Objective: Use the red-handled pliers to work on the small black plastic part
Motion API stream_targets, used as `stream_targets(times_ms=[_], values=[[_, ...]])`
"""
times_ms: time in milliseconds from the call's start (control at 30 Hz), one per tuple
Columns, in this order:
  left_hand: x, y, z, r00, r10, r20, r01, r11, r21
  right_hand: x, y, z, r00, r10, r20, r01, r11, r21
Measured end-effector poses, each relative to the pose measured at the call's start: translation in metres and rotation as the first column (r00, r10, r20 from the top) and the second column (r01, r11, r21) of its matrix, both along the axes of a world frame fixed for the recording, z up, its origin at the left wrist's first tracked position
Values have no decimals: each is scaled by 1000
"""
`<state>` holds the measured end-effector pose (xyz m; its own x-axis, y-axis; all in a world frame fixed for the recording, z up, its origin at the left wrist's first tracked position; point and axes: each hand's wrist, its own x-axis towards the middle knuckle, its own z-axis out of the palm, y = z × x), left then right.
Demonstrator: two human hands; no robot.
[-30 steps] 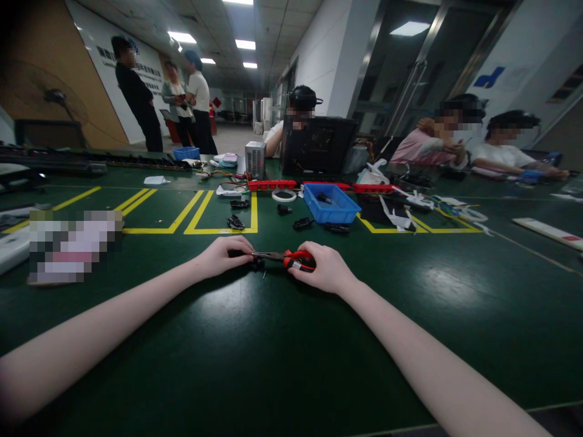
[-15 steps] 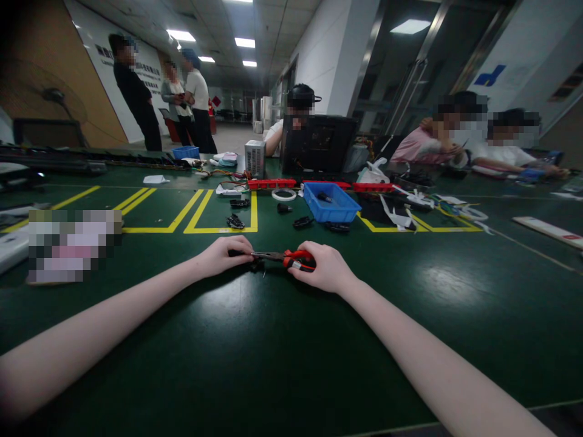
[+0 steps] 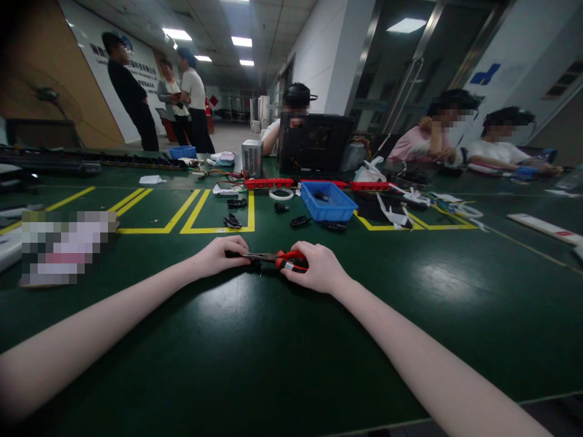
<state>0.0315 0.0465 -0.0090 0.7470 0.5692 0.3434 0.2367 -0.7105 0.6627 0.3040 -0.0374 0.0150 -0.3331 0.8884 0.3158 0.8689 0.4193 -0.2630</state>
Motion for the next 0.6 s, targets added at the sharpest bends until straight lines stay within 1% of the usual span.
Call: stream_targets(times_ms=[133,367,600], values=[[0,0,0,1000,-1,1,1,1000,-8,2,1,0,1000,-7,15,7,1000,1],[-1,0,-1,1000,4,1,-4,1000,19,11,2,-1,1000,-7,23,7,1000,-8],[-1,0,0,1000,-5,10,5,1000,18,11,1,0,1000,1,13,0,1000,-30]])
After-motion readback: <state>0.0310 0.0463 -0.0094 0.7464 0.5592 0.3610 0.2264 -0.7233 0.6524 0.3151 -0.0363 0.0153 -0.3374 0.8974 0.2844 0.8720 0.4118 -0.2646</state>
